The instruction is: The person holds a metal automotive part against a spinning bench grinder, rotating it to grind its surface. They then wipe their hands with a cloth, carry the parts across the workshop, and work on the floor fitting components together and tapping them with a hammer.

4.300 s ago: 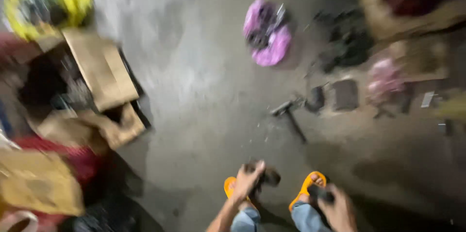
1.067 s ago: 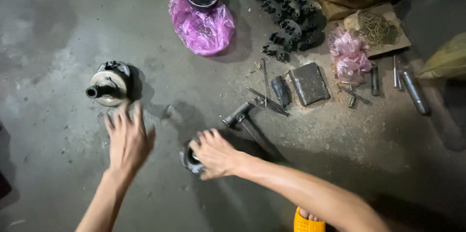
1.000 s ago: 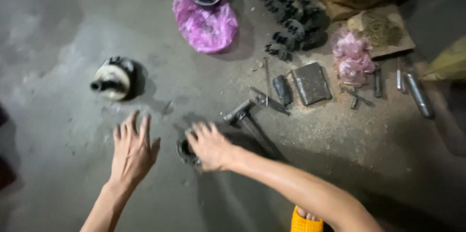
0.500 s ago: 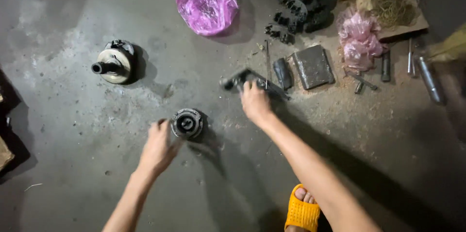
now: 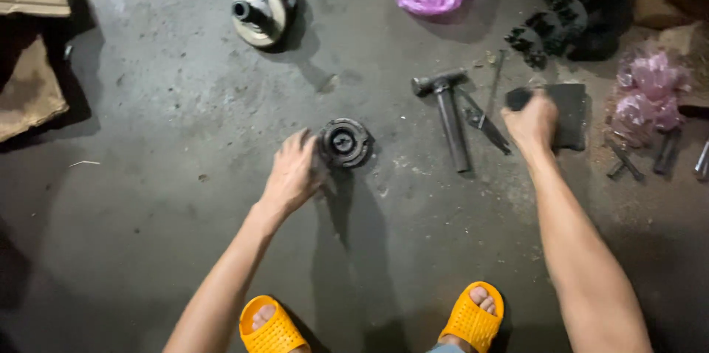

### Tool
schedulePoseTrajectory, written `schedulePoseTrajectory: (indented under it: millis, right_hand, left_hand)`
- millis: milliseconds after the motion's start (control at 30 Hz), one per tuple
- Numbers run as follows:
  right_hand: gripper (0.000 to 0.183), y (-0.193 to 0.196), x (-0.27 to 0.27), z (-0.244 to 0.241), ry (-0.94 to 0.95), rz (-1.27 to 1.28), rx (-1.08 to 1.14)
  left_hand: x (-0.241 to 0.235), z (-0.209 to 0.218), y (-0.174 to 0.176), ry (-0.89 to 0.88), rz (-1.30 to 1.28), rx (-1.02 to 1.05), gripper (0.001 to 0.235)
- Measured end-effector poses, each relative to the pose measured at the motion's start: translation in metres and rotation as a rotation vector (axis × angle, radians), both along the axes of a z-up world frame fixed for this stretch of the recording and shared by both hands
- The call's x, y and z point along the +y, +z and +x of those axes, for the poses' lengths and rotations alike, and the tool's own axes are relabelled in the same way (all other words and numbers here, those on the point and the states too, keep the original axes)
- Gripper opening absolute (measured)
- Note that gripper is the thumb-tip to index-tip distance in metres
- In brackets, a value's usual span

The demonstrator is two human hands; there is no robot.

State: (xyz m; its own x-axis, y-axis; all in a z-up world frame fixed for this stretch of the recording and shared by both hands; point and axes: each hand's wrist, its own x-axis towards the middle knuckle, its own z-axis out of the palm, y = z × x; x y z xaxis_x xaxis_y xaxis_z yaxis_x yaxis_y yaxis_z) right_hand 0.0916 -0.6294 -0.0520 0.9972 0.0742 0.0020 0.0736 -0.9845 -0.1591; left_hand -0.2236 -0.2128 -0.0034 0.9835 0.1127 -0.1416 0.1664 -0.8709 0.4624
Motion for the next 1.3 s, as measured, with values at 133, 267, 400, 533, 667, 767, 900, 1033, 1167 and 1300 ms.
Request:
schedulePoseTrajectory:
  millis: [133, 267, 400, 533, 667, 767, 900, 1033, 1167, 1300]
  right_hand:
    - [0.038, 0.066, 0.056, -0.122, 0.257, 0.599, -0.156]
    - [0.073, 0.074, 0.104, -0.196, -0.073, 0.769, 0.755]
    - [0.068, 0.047, 0.087, -0.215, -0.036, 0.944, 0.690]
    - [0.043, 0.088, 0.121, -0.222, 0.495, 0.471, 0.360]
    - [0.027, 0.056, 0.135, -0.205, 0.852, 0.090, 0.045]
    - [0.022, 0.053, 0.155, -0.198, 0.995, -0.012, -0.199]
    - [0.022, 0.049, 0.168, -0.190, 1.042, -0.054, -0.227]
    - [0.020, 0.045, 0.172, -0.186, 1.099, -0.020, -0.226]
    - [0.021, 0.046, 0.174, -0.182, 1.141, -0.045, -0.231]
    - [0.021, 0.053, 0.180, -0.166, 1.219, -0.090, -0.168]
  left_hand:
    - [-0.010, 0.025, -0.011, -0.063, 0.015, 0.028, 0.109]
    - [-0.021, 0.050, -0.037, -0.125, 0.077, 0.082, 0.128]
    - [-0.045, 0.038, -0.047, -0.107, 0.129, 0.018, 0.117]
    - [-0.092, 0.012, -0.061, 0.098, 0.204, 0.034, 0.115]
    - [-0.119, -0.005, -0.071, 0.174, 0.201, -0.042, 0.110]
    - [-0.116, -0.007, -0.068, 0.184, 0.176, -0.056, 0.106]
    - [-0.117, -0.007, -0.071, 0.175, 0.187, -0.052, 0.109]
    - [-0.119, -0.007, -0.078, 0.181, 0.169, -0.054, 0.106]
    - [-0.119, -0.008, -0.075, 0.202, 0.161, -0.087, 0.107]
    - [-0.107, 0.000, -0.070, 0.211, 0.059, -0.084, 0.099]
